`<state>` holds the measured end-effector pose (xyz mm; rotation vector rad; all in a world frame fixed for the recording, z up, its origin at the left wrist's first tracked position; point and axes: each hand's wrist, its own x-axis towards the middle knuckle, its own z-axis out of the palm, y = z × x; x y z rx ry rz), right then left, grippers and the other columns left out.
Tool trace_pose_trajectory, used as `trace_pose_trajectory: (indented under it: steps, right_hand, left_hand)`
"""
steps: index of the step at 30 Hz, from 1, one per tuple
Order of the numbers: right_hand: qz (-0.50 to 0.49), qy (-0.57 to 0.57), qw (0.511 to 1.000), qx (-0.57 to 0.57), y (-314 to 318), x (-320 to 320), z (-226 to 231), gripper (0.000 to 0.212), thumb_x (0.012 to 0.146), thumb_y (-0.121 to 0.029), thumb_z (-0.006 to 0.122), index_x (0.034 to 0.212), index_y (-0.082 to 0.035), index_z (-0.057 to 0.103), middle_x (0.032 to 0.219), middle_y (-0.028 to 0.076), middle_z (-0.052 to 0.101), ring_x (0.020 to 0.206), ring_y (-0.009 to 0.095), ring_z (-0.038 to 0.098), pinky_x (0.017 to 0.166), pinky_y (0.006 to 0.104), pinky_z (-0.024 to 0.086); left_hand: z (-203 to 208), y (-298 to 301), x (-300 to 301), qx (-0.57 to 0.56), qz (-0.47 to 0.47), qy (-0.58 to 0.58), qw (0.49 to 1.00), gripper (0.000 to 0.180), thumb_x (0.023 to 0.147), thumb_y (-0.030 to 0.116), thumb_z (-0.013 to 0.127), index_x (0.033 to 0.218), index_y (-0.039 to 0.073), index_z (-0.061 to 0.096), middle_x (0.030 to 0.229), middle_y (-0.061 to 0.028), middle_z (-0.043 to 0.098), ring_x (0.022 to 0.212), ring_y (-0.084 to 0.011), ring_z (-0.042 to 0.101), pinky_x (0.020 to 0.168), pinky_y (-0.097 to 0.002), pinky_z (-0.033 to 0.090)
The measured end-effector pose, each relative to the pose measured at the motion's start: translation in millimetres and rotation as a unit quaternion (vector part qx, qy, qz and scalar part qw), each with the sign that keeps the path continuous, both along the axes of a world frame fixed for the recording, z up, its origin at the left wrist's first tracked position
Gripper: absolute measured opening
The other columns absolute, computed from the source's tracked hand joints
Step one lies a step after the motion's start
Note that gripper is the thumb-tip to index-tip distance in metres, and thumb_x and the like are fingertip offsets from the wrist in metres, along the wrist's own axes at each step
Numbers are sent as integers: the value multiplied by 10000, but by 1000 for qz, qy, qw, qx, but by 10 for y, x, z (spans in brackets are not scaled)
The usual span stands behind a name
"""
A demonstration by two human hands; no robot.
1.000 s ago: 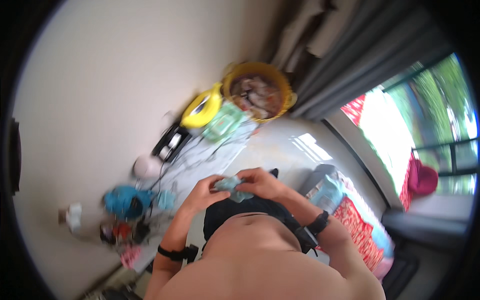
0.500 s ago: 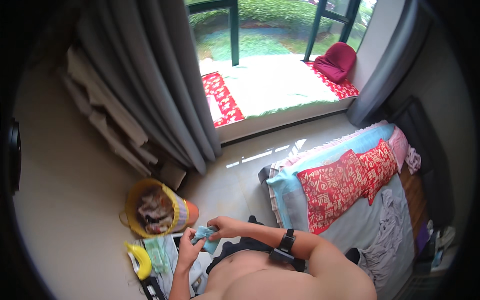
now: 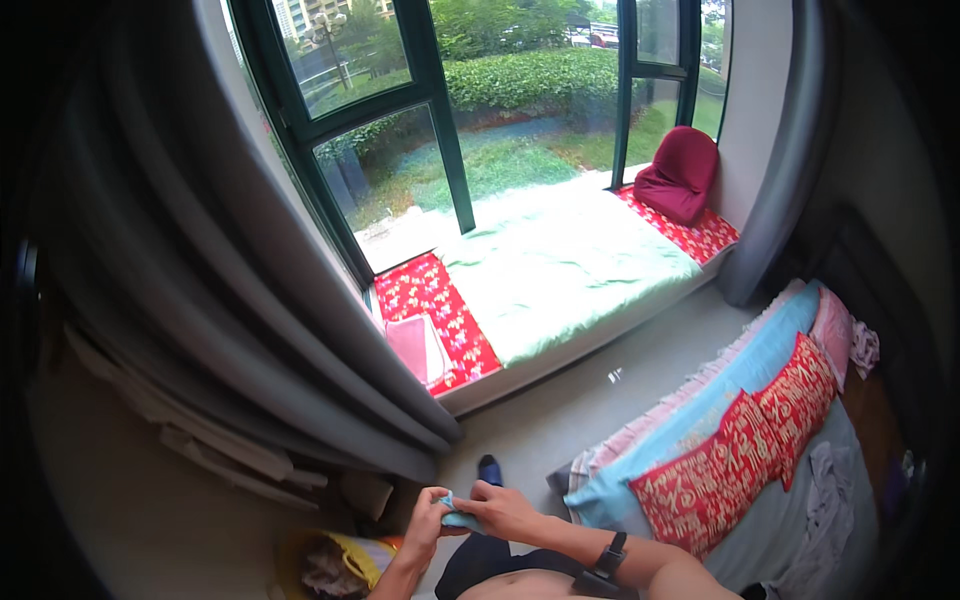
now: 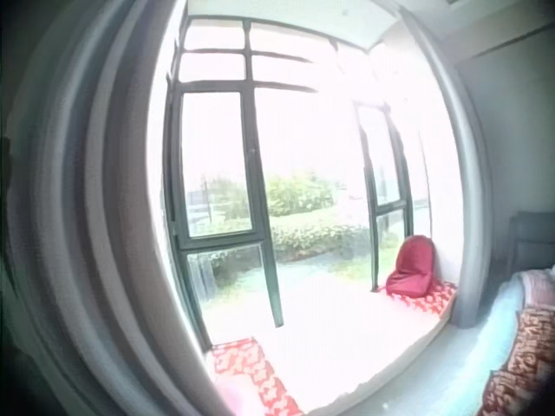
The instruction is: Wiping various surfaces in a bedroom including a door frame and a headboard.
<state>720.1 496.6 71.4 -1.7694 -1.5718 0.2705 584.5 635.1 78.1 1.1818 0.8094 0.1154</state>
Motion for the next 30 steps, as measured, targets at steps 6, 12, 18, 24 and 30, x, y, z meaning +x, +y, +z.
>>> trace_pose_trajectory:
  steps: [6, 12, 18, 24, 30]
  right_hand:
    - [-36, 50, 998, -18, 794, 1277, -17, 492, 784, -20, 673, 1224, -240, 687, 931, 117, 601, 794, 332, 626, 654, 402, 519]
    - [-77, 81, 992, -62, 1150, 2471, 258, 315, 790, -66, 681, 1104, -67, 698, 956, 130, 625, 877, 333, 627, 753, 416, 516]
    - [-117, 180, 976, -37, 1182, 3242, 494, 381, 816, -241, 768, 1136, -59, 671, 1040, 132, 614, 977, 305, 633, 812, 381, 521]
    - [-134, 59, 989, 21, 894, 4353, 234, 439, 790, -200, 747, 1206, -119, 633, 1012, 112, 622, 955, 324, 624, 794, 408, 518]
    - [-267, 99, 958, 32, -205, 5494, -35, 333, 812, -107, 682, 1145, -113, 674, 937, 101, 626, 881, 313, 638, 752, 420, 517]
  left_hand:
    - [-80, 1134, 1288, 7, -193, 0, 981, 276, 933, 67, 528, 1196, -16, 546, 1017, -101, 632, 891, -176, 666, 767, -339, 615]
    - [129, 1653, 2467, 10, -279, -71, 958, 159, 919, 3, 551, 1059, 16, 476, 954, -68, 613, 861, -133, 640, 753, -321, 611]
    - [302, 1720, 3574, 24, -258, -56, 964, 181, 910, 11, 548, 1060, 13, 445, 950, -117, 609, 870, -208, 675, 687, -340, 618]
    - [369, 1409, 4912, -26, -207, -44, 977, 152, 869, -25, 535, 907, 64, 419, 832, -66, 560, 720, -162, 619, 591, -324, 595]
    - [220, 538, 6626, 12, -367, -9, 930, 116, 865, 12, 529, 818, 39, 426, 730, -135, 614, 610, -211, 655, 564, -340, 583]
